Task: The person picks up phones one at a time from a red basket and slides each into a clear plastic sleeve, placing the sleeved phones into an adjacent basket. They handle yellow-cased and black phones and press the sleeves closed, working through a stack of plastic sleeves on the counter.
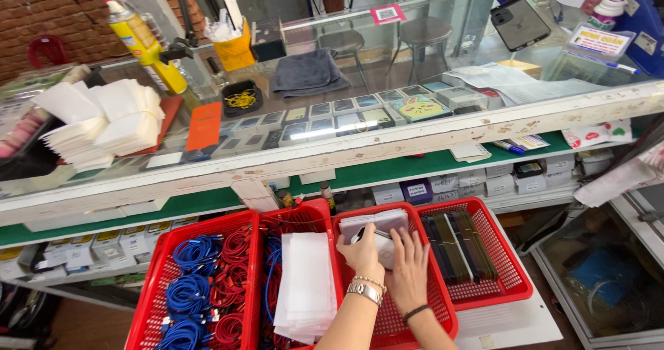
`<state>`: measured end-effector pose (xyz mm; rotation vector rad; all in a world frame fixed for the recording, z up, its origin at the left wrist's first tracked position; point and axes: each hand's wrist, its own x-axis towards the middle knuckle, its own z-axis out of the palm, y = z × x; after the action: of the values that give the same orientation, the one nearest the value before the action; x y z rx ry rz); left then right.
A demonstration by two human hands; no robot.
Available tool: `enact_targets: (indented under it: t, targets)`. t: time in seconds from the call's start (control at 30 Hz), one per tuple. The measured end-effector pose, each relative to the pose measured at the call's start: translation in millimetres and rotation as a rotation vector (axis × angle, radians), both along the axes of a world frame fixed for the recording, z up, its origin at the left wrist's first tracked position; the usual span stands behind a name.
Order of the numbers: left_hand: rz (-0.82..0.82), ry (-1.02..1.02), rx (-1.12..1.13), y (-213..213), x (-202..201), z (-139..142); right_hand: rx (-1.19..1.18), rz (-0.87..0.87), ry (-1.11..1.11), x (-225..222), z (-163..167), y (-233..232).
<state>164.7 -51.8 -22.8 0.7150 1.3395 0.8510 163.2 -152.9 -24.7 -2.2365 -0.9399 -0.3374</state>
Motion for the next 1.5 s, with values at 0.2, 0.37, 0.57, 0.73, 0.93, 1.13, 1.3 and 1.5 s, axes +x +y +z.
enact_targets:
  t: [0.2,0.37,0.57,0.73,0.93,1.13,1.3,1.5]
  targets:
    - [-0.072,-0.494,-0.021,23,0,14,-0.328,0.203,-0.136,48,43,-5]
    - [-0.551,-0.380,0.003,43,-33,65,-0.341,0.241,0.496,70,80,-1]
    - [-1.037,-0.327,0.259,45,-48,84,-0.193,0.824,1.051,91,106,0]
    - [-0.895,-0.417,0.302,43,-32,80,-0.153,0.862,1.177,99,109,-4]
    - [-0.725,-0.515,0.117,27,-28,78,-0.182,0.855,1.217,108,110,-5]
    - [-0.399,-0.789,-0.123,37,-35,72,-0.142,0.655,0.363,167,148,53]
    - [-0.322,-0.914,-0.245,33,-52,62,0.134,0.484,0.037,196,161,137]
    - [-0.440,-0.868,-0.099,23,-88,77,0.009,0.278,-0.099,187,155,172]
